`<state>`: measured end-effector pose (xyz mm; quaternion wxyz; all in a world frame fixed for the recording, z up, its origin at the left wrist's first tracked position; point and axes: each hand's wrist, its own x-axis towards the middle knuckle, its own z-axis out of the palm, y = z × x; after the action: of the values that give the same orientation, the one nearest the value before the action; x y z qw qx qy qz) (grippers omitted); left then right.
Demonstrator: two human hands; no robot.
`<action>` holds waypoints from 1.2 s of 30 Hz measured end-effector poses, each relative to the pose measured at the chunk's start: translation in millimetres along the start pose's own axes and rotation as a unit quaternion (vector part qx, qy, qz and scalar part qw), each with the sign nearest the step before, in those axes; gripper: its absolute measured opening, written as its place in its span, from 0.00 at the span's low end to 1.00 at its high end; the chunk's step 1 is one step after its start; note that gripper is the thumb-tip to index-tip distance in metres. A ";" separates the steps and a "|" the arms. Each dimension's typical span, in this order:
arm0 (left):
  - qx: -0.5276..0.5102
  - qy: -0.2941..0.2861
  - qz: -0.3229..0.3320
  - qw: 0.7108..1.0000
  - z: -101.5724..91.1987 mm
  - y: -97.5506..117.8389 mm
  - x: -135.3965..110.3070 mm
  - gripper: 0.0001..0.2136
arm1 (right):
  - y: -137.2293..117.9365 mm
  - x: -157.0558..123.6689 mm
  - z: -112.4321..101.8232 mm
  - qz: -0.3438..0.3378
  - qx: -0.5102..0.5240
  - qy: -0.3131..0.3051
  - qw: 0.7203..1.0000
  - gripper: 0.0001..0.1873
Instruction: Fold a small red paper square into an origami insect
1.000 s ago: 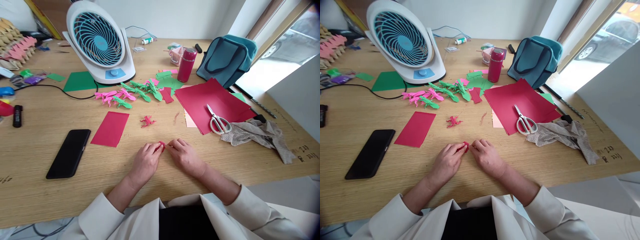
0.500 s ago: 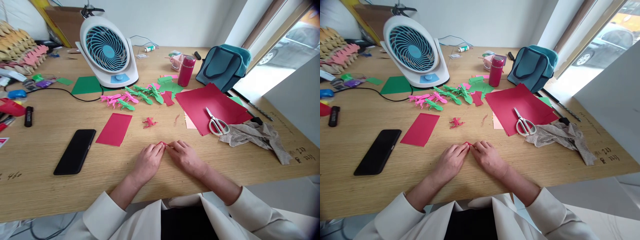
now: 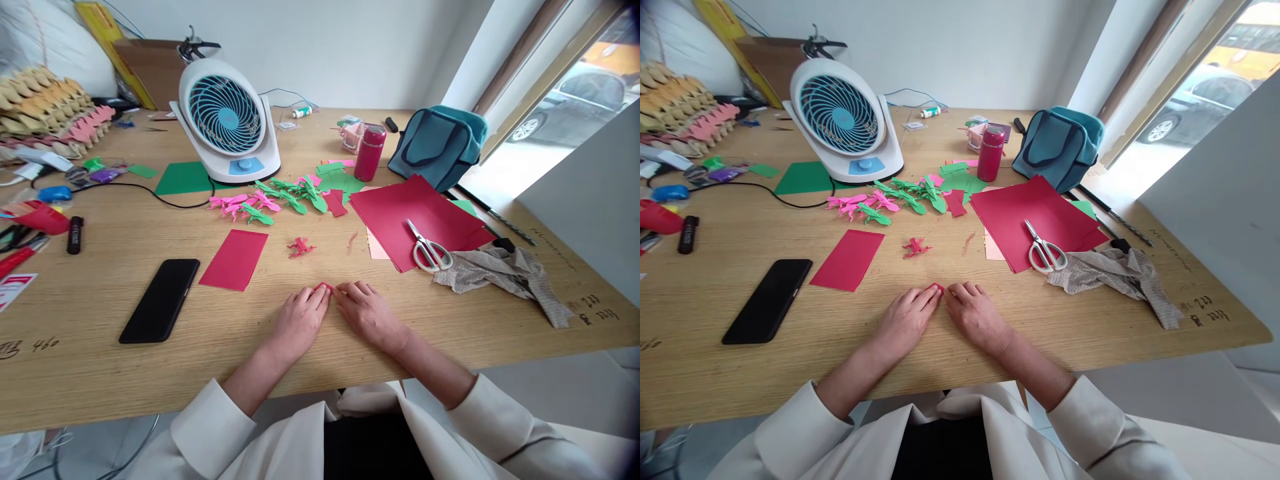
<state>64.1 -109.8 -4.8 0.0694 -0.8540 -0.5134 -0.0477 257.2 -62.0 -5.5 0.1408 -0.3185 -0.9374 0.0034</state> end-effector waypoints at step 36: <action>-0.304 -0.021 -0.177 0.936 -5.2 -20.3 48.9 0.05 | 20.1 -4.4 3.4 0.123 0.259 0.087 0.954 0.15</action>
<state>69.0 -58.7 9.3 -0.2140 -0.7304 -0.6184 -0.1956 271.6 -48.3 -11.8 0.2978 -0.3832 -0.8421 0.2353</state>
